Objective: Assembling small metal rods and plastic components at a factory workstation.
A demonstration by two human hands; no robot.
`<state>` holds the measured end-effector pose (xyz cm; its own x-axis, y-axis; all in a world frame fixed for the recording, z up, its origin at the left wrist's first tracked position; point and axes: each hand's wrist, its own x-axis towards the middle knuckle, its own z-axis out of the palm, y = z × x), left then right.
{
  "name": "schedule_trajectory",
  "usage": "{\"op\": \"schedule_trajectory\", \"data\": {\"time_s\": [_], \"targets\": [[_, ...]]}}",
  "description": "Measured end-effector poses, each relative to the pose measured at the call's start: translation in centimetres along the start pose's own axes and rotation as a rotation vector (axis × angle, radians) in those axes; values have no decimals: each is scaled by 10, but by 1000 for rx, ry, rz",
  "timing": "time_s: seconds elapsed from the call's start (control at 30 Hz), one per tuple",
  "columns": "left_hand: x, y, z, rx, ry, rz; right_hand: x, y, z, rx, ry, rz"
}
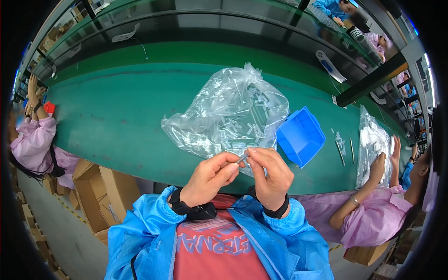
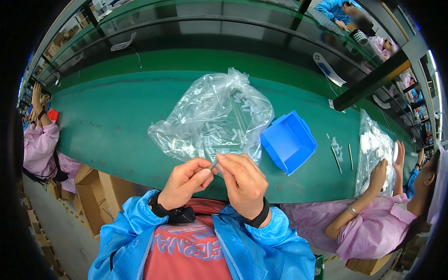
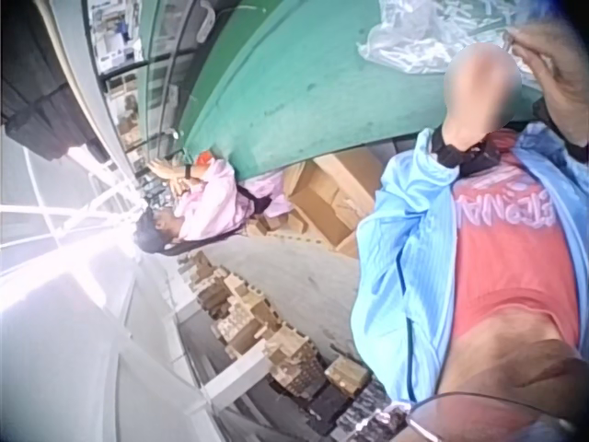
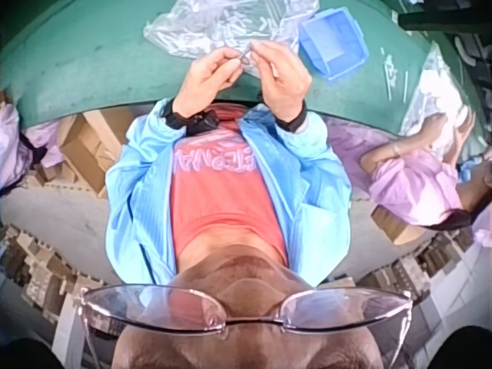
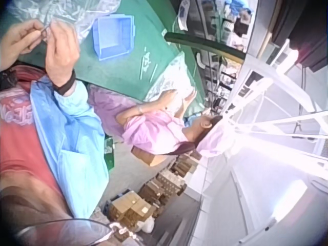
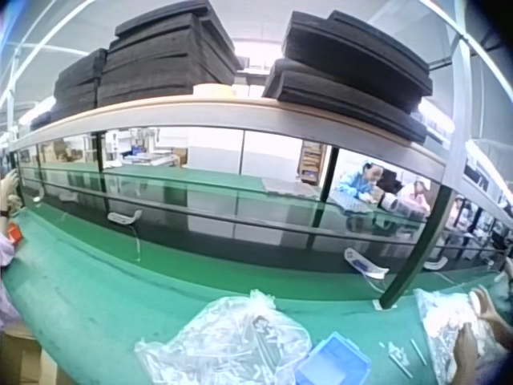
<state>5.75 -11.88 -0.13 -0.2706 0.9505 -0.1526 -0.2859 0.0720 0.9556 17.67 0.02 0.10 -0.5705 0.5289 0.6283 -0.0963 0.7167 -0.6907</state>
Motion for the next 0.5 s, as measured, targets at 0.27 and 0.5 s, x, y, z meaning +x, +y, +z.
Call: {"op": "schedule_trajectory", "data": {"time_s": [0.27,0.5], "targets": [[-1,-3,1,59,17,14,-5,0,2,27,54,-9],[-1,-6,3,35,6,7,-11,3,6,62,80,15]]}}
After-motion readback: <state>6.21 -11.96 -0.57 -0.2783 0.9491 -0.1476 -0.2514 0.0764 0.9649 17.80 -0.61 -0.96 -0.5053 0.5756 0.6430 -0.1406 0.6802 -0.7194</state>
